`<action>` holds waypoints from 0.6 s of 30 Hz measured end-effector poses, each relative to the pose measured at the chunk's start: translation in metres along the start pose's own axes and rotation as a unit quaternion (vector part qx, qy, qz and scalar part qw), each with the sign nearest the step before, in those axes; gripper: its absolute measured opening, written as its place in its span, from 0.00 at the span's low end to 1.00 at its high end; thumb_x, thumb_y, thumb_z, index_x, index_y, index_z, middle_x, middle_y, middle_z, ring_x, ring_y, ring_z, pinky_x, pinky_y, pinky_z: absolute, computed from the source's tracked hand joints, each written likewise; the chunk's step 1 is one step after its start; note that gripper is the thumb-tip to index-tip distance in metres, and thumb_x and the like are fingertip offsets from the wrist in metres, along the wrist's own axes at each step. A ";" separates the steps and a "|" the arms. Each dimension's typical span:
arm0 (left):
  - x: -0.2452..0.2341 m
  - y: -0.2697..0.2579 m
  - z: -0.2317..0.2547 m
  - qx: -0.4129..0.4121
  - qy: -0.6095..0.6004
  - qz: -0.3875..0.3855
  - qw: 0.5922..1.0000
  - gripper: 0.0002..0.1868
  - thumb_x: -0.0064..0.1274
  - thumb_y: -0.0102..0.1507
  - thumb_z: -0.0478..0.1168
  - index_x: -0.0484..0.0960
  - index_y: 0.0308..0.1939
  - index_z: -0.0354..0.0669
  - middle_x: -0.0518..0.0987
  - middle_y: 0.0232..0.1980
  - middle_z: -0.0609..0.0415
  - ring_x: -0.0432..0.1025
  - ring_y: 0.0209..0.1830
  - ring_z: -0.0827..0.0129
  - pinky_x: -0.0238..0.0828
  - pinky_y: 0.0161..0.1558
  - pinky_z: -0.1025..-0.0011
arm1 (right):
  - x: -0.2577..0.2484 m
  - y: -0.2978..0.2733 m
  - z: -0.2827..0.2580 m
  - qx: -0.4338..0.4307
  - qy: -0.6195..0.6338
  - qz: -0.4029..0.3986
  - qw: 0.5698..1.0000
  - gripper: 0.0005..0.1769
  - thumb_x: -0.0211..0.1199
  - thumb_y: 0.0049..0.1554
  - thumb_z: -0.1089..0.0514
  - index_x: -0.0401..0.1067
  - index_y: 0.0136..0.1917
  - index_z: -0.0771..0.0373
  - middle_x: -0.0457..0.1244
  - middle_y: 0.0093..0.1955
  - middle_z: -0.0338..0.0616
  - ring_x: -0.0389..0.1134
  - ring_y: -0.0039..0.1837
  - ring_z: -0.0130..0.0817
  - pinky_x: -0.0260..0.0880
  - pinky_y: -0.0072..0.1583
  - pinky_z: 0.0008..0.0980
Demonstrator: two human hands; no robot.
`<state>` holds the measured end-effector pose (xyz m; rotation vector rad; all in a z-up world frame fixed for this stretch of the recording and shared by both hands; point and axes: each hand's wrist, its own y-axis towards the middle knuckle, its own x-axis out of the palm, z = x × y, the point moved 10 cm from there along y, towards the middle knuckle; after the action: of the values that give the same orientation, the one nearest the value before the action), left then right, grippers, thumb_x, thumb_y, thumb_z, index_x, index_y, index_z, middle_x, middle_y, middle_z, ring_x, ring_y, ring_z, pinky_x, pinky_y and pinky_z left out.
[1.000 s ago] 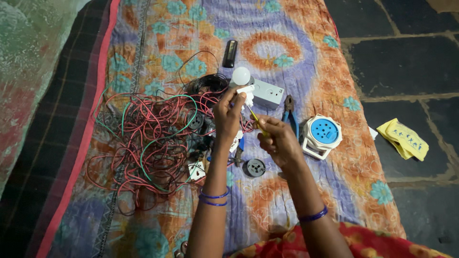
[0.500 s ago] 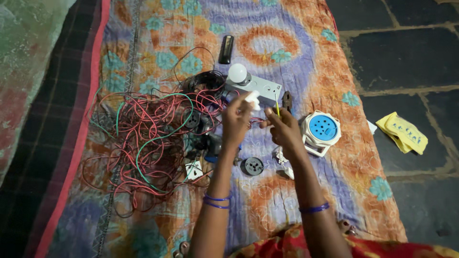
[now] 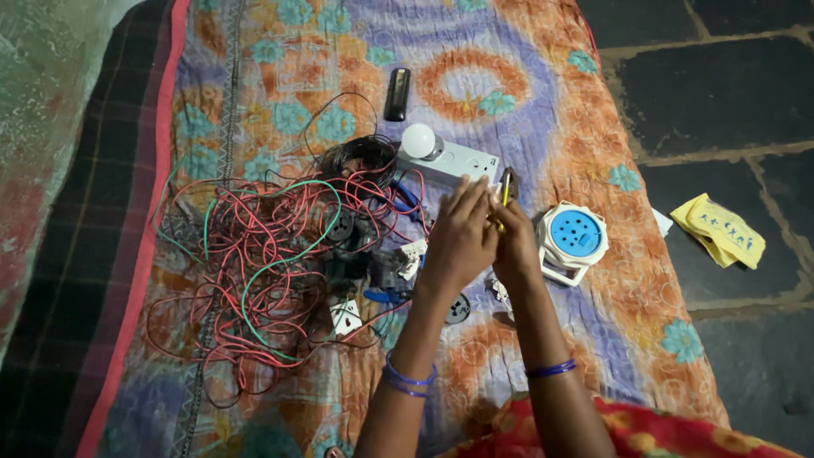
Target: The person sits on the floor and uses a screwdriver to assemble electrical components, including a switchboard, a socket, and a multi-plug adapter. They connect wires to the terminals and tighten screws to secure the connections.
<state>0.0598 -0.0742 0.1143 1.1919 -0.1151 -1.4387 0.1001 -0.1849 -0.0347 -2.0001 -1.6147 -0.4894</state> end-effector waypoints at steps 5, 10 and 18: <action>-0.079 -0.012 0.085 0.043 -0.166 0.079 0.982 0.19 0.55 0.64 0.34 0.79 0.58 0.32 0.78 0.57 0.42 0.72 0.59 0.48 0.72 0.60 0.56 | -0.031 0.030 0.030 0.187 0.080 0.016 0.979 0.20 0.57 0.59 0.41 0.72 0.49 0.60 0.57 0.31 0.36 0.57 0.28 0.28 0.59 0.30 0.29; -0.130 -0.021 0.114 0.117 -0.372 0.156 0.907 0.18 0.54 0.65 0.35 0.78 0.58 0.33 0.78 0.55 0.43 0.71 0.55 0.51 0.71 0.57 0.59 | -0.038 0.041 0.010 0.060 0.076 -0.047 0.994 0.24 0.58 0.63 0.40 0.73 0.47 0.65 0.54 0.26 0.32 0.48 0.23 0.20 0.49 0.26 0.21; -0.195 -0.028 0.157 0.154 -0.439 0.265 0.844 0.16 0.53 0.66 0.35 0.77 0.58 0.35 0.77 0.52 0.46 0.70 0.50 0.57 0.69 0.51 0.63 | -0.044 0.063 0.005 0.051 0.097 0.021 0.994 0.15 0.57 0.62 0.45 0.70 0.47 0.58 0.63 0.32 0.37 0.55 0.25 0.22 0.50 0.28 0.20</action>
<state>-0.1124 0.0012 0.2815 0.5633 -1.2556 -1.3713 0.1515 -0.2269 -0.0745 -1.8465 -1.4483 -0.5564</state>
